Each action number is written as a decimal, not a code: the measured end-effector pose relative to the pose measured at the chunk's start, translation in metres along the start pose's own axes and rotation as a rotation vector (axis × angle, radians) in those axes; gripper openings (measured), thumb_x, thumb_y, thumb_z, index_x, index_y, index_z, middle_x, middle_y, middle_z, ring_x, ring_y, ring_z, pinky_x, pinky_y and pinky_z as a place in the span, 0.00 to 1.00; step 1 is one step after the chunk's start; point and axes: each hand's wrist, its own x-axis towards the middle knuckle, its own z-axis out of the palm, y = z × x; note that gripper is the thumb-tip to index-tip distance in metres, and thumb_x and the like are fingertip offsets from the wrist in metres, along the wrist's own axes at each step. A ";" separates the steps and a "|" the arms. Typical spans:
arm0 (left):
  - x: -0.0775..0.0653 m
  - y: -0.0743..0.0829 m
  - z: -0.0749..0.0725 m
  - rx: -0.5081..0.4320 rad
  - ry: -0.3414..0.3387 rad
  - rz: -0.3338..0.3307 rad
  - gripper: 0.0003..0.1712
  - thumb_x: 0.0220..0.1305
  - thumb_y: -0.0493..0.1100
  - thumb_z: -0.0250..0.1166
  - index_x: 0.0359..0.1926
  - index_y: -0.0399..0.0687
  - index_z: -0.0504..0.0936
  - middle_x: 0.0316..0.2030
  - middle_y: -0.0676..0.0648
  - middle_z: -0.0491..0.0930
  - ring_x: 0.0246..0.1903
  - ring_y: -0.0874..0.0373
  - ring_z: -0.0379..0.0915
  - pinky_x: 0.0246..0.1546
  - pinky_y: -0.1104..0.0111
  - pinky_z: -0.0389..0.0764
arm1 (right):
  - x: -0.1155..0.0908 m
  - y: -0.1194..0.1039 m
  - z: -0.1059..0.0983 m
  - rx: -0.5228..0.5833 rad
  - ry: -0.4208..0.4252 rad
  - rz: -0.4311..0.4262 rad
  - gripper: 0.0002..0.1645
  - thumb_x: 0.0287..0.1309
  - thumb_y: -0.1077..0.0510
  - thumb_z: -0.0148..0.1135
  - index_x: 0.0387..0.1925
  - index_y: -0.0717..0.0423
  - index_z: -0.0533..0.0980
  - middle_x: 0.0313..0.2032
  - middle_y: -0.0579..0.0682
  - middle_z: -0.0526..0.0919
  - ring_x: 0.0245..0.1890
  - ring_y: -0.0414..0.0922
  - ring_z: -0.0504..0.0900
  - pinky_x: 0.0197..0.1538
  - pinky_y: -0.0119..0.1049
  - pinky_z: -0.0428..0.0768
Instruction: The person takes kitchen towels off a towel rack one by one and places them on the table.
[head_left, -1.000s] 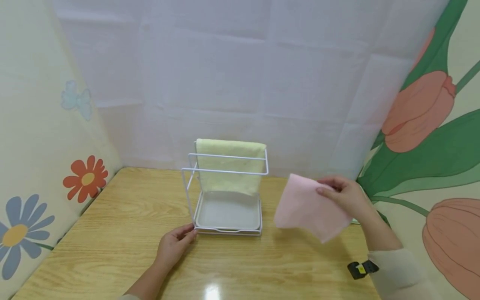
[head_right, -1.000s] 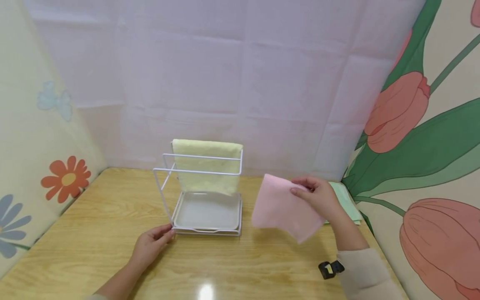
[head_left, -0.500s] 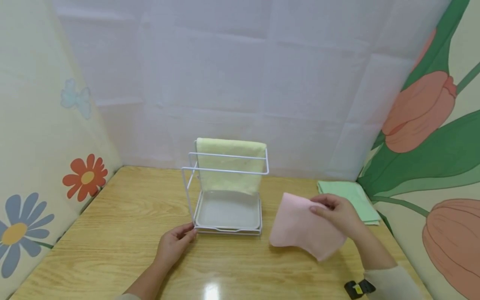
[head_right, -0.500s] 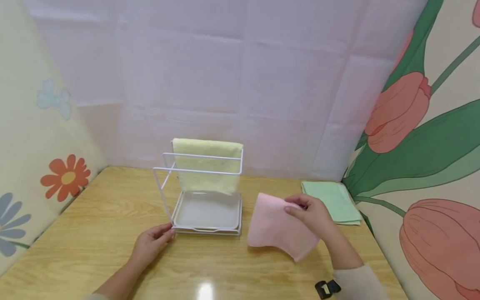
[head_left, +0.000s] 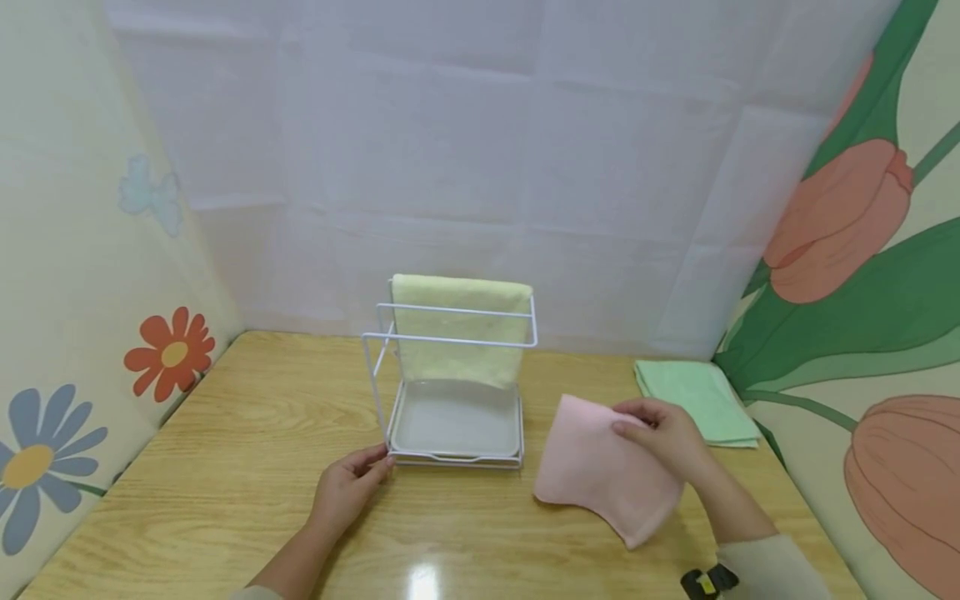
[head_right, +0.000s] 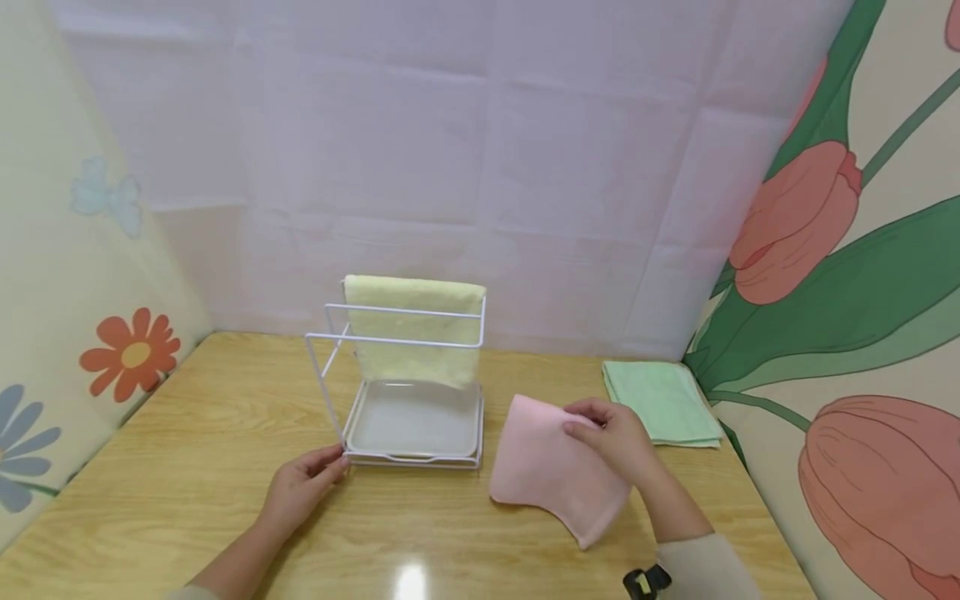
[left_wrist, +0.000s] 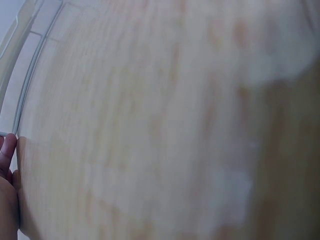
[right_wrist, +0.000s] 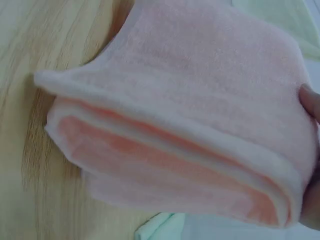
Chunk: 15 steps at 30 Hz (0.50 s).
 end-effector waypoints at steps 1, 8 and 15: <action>0.000 0.000 0.000 0.003 -0.001 0.000 0.21 0.64 0.45 0.67 0.53 0.35 0.82 0.41 0.40 0.88 0.31 0.72 0.79 0.33 0.78 0.80 | 0.003 0.002 0.000 -0.001 0.006 0.013 0.19 0.60 0.51 0.67 0.48 0.58 0.82 0.45 0.55 0.87 0.40 0.39 0.81 0.40 0.28 0.79; 0.000 -0.001 0.000 -0.017 0.004 -0.001 0.21 0.63 0.44 0.68 0.52 0.35 0.82 0.42 0.39 0.87 0.31 0.73 0.79 0.33 0.77 0.81 | 0.019 0.017 -0.001 -0.012 0.017 0.094 0.21 0.62 0.50 0.66 0.52 0.58 0.80 0.51 0.58 0.85 0.49 0.48 0.81 0.46 0.33 0.79; 0.001 -0.002 0.001 -0.036 0.001 0.006 0.20 0.63 0.43 0.68 0.52 0.35 0.82 0.41 0.40 0.87 0.31 0.72 0.79 0.33 0.77 0.81 | 0.031 0.034 0.001 -0.041 0.040 0.121 0.21 0.62 0.52 0.66 0.53 0.59 0.80 0.50 0.60 0.85 0.47 0.47 0.81 0.45 0.33 0.77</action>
